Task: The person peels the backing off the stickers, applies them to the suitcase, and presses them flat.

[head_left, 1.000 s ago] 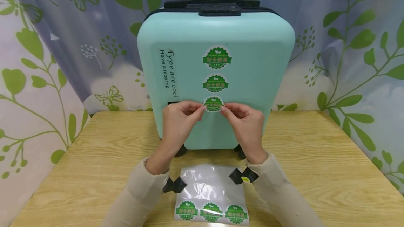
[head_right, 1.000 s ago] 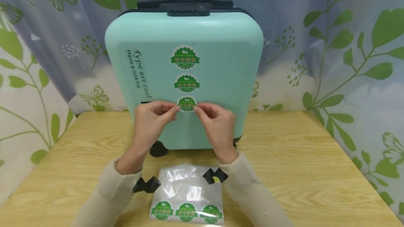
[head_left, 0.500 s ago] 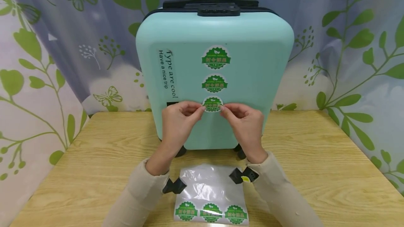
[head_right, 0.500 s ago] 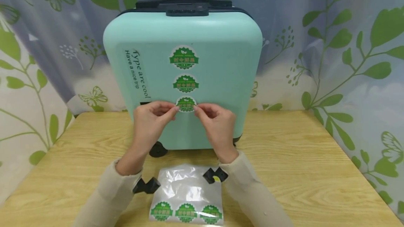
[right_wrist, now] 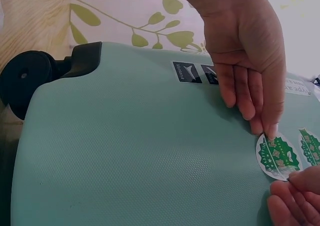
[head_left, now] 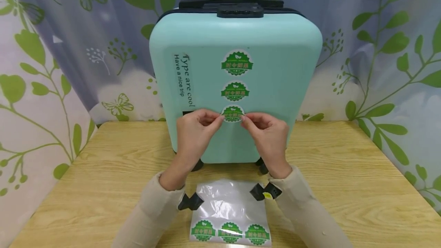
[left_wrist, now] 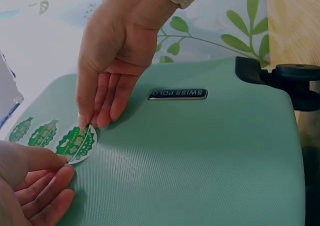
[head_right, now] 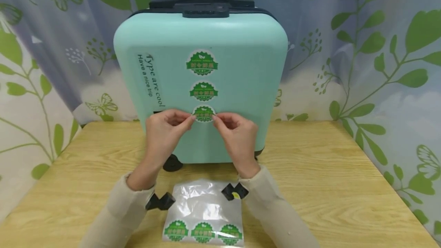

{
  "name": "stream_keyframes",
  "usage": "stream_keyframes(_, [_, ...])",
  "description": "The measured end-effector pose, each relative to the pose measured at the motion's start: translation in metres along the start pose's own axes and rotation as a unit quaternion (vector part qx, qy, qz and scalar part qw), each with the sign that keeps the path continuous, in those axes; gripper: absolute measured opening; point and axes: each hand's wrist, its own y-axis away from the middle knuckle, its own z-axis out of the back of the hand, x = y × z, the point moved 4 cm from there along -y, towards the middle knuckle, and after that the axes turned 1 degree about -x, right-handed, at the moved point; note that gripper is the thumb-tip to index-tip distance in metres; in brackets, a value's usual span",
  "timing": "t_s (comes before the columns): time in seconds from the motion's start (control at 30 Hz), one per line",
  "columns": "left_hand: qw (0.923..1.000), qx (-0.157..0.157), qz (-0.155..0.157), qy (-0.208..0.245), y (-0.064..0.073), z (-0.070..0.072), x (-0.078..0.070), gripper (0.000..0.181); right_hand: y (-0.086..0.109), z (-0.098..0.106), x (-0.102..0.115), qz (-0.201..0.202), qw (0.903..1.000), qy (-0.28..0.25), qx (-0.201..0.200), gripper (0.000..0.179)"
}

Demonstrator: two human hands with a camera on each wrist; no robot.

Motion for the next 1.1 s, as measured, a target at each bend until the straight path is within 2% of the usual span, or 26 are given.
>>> stream_keyframes(0.27, [0.9993,-0.007,-0.022,-0.03,0.001,0.0008,-0.0016,0.012,0.0015,0.0004,0.0001,0.0,0.9999,0.01,-0.004,0.015])
stream_keyframes(0.73, [0.9981,-0.012,-0.033,-0.05,0.0025,0.0004,-0.0027,0.011,0.0022,0.0009,-0.0005,0.008,0.9993,0.036,-0.002,0.014])
stream_keyframes(0.93, [0.9984,-0.016,-0.039,-0.037,0.0022,0.0002,-0.0022,0.012,0.0014,0.0003,0.0004,0.013,0.9991,0.041,0.002,0.013])
stream_keyframes(1.1, [0.998,-0.023,-0.055,-0.021,0.0015,-0.0005,-0.0055,0.011,0.0006,0.0002,0.0014,0.023,0.9987,0.045,0.005,0.013])
